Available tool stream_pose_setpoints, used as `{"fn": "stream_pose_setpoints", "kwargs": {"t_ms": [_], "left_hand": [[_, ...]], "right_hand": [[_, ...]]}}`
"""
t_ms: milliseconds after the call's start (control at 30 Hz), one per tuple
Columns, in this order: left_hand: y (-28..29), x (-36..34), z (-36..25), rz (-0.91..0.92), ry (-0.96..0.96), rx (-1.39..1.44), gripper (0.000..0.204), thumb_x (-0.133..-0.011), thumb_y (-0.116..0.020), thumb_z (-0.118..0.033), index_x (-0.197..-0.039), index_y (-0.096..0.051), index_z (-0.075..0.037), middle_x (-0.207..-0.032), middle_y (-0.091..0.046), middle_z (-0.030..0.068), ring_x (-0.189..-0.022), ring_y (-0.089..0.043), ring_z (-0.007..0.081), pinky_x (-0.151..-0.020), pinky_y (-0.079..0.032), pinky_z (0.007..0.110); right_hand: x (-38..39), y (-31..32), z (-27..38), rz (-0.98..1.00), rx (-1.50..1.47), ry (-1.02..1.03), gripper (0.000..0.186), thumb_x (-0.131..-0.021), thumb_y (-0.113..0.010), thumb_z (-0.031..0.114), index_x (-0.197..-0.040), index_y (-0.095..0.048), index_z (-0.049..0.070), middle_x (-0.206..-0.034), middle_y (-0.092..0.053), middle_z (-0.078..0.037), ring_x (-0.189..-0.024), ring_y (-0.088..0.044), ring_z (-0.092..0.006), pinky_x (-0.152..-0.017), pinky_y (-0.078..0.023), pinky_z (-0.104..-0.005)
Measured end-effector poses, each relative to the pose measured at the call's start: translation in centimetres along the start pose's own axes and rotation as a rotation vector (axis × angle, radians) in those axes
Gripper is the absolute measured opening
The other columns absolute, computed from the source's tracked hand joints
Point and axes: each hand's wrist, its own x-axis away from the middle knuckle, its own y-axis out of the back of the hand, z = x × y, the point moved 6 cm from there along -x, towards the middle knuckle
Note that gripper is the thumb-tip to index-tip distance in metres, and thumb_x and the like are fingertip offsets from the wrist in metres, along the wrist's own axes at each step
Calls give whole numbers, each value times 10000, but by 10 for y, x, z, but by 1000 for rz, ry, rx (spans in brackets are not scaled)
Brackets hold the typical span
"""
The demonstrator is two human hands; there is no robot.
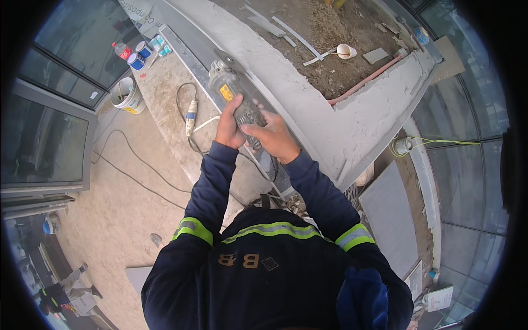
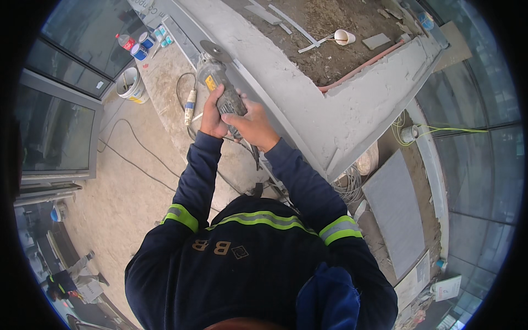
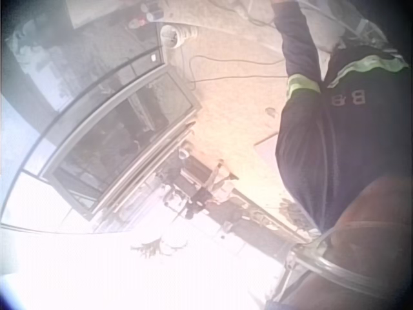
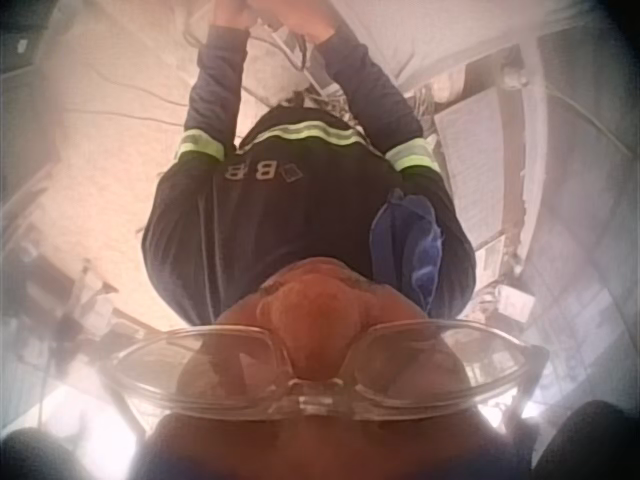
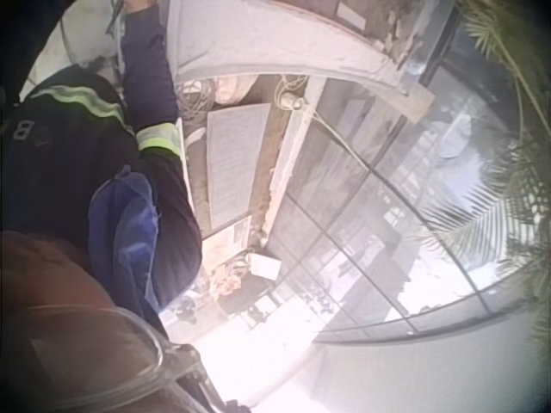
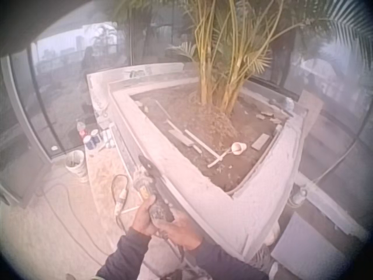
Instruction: The person uses an angle grinder to smooth the edge of a concrete planter. The person holds the grinder with both hands and moves it along the top edge of the planter, creating dust. The person briefly pauses to wipe the edge with their hand before resuming grinding.
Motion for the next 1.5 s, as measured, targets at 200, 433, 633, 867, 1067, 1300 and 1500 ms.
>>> {"fn": "stream_pose_setpoints", "kwargs": {"t_ms": [200, 433, 633, 867, 1067, 1300, 1500], "left_hand": [[4, -3, 7, 28, 56, 16, 446, -1017, -668, -412, -1152, -614, 9, -1041, -687, 166, -977, -712, 313, -866, -613, 460], [2, 2, 20, -26, 94, 46, 474, -1010, -657, -466, -1121, -627, -6, -1020, -684, 159, -927, -708, 297, -854, -610, 445], [-4, 19, 32, -58, 68, 40, 515, -1015, -640, -499, -1090, -652, 11, -997, -711, 172, -890, -732, 296, -833, -624, 432], [-4, 23, 38, -68, 49, 35, 512, -1006, -673, -493, -1092, -639, 10, -981, -700, 157, -861, -723, 276, -790, -621, 415], [-6, 7, 25, -120, -8, 3, 516, -992, -703, -486, -1134, -614, 2, -965, -687, 139, -842, -714, 261, -737, -611, 405], [7, -9, 21, -80, 41, 6, 477, -1004, -697, -453, -1214, -583, -41, -1011, -689, 128, -892, -712, 267, -783, -610, 426], [-10, 24, 33, -154, -63, 37, 486, -991, -739, -394, -1196, -561, 9, -996, -676, 165, -822, -714, 264, -706, -617, 420]], "right_hand": [[-2, 0, -7, -14, 11, -19, 492, -916, -774, 155, -1312, -607, -85, -980, -706, -100, -697, -674, -118, -532, -537, -275], [4, 3, -16, -64, 17, -36, 599, -925, -749, 162, -1411, -521, -104, -956, -706, -121, -646, -672, -135, -478, -525, -300], [27, 4, -6, -30, 55, -95, 661, -946, -737, 179, -1483, -472, -102, -974, -706, -120, -650, -671, -130, -520, -525, -281], [35, 6, -11, -72, 41, -139, 573, -979, -706, 192, -1439, -514, -90, -984, -710, -116, -661, -673, -121, -527, -520, -272], [11, 8, -16, -42, 0, -134, 535, -1005, -685, 231, -1417, -534, -76, -948, -704, -94, -632, -664, -123, -490, -507, -286], [0, 6, -13, -53, 6, -201, 544, -1012, -681, 227, -1436, -520, -72, -903, -700, -93, -610, -658, -131, -465, -489, -288], [32, 8, -15, -52, 29, -193, 532, -1018, -678, 253, -1425, -529, -56, -913, -698, -77, -649, -670, -122, -499, -509, -280]]}}
